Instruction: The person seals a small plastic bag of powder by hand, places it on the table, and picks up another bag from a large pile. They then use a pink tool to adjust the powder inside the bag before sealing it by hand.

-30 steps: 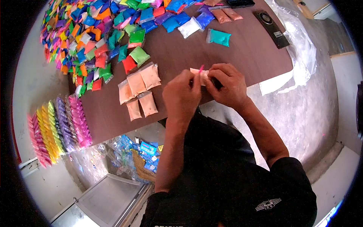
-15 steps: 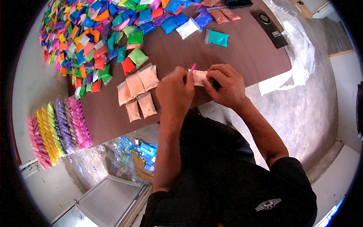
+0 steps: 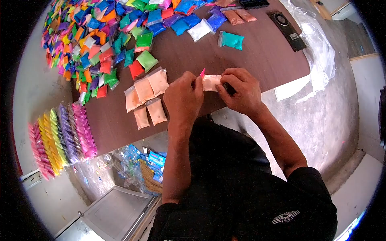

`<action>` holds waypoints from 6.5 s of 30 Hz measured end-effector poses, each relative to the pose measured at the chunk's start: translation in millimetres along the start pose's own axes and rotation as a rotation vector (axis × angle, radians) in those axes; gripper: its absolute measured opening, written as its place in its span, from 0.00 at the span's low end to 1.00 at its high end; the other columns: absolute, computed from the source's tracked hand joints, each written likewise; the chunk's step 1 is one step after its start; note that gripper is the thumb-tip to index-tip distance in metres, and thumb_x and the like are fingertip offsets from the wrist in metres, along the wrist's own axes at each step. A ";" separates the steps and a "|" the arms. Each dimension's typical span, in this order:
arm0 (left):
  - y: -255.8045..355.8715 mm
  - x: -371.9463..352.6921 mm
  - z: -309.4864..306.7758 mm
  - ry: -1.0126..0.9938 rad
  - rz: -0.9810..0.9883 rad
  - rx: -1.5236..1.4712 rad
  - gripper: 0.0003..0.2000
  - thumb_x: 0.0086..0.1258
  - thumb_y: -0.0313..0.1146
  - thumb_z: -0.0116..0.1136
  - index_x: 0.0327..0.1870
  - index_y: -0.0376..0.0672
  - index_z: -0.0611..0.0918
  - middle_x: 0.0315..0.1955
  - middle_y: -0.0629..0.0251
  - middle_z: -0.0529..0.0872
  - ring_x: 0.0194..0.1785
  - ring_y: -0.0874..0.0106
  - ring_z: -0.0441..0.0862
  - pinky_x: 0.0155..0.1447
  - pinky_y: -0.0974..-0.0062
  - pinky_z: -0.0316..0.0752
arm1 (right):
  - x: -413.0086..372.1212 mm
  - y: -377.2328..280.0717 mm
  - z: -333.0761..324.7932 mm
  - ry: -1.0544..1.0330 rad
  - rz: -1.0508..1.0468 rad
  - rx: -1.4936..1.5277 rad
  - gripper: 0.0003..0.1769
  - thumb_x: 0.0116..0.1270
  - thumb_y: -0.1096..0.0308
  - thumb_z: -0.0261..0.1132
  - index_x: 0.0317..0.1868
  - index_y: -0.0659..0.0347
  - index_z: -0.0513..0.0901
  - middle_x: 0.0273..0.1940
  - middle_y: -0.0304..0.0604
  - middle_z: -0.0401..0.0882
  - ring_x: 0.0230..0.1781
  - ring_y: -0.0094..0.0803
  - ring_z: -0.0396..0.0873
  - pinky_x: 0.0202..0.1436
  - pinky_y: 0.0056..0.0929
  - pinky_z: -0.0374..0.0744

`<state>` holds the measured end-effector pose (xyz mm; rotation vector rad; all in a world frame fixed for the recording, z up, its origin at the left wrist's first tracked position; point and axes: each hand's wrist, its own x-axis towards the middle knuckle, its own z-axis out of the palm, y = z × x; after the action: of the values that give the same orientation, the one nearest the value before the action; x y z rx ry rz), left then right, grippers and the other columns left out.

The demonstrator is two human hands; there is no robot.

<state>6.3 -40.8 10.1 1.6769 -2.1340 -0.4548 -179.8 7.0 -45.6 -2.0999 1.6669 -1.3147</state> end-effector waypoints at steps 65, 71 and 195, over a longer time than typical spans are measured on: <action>-13.8 -47.9 23.7 0.231 -0.017 -0.364 0.09 0.74 0.34 0.69 0.36 0.41 0.83 0.30 0.53 0.88 0.33 0.50 0.88 0.36 0.56 0.79 | -0.4 0.6 8.2 0.101 -0.002 -0.043 0.07 0.66 0.71 0.77 0.42 0.59 0.89 0.47 0.45 0.90 0.47 0.44 0.90 0.51 0.40 0.88; -10.2 -50.5 31.4 0.212 0.027 -0.328 0.10 0.75 0.35 0.68 0.35 0.41 0.82 0.30 0.54 0.88 0.33 0.50 0.88 0.35 0.56 0.79 | 0.5 0.6 7.6 0.097 -0.008 -0.066 0.06 0.65 0.72 0.77 0.41 0.59 0.89 0.46 0.44 0.90 0.47 0.44 0.90 0.50 0.39 0.88; -256.3 -87.9 -94.6 0.745 -0.218 0.253 0.06 0.74 0.30 0.68 0.36 0.40 0.85 0.33 0.53 0.88 0.33 0.51 0.88 0.37 0.56 0.80 | 28.3 -50.3 57.7 -0.154 0.050 0.112 0.09 0.69 0.74 0.72 0.49 0.58 0.90 0.51 0.49 0.89 0.50 0.49 0.89 0.52 0.42 0.87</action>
<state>288.1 -16.4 -38.8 1.8332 -1.5056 0.3628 -103.6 -20.4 -35.2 -2.0263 1.5358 -1.1710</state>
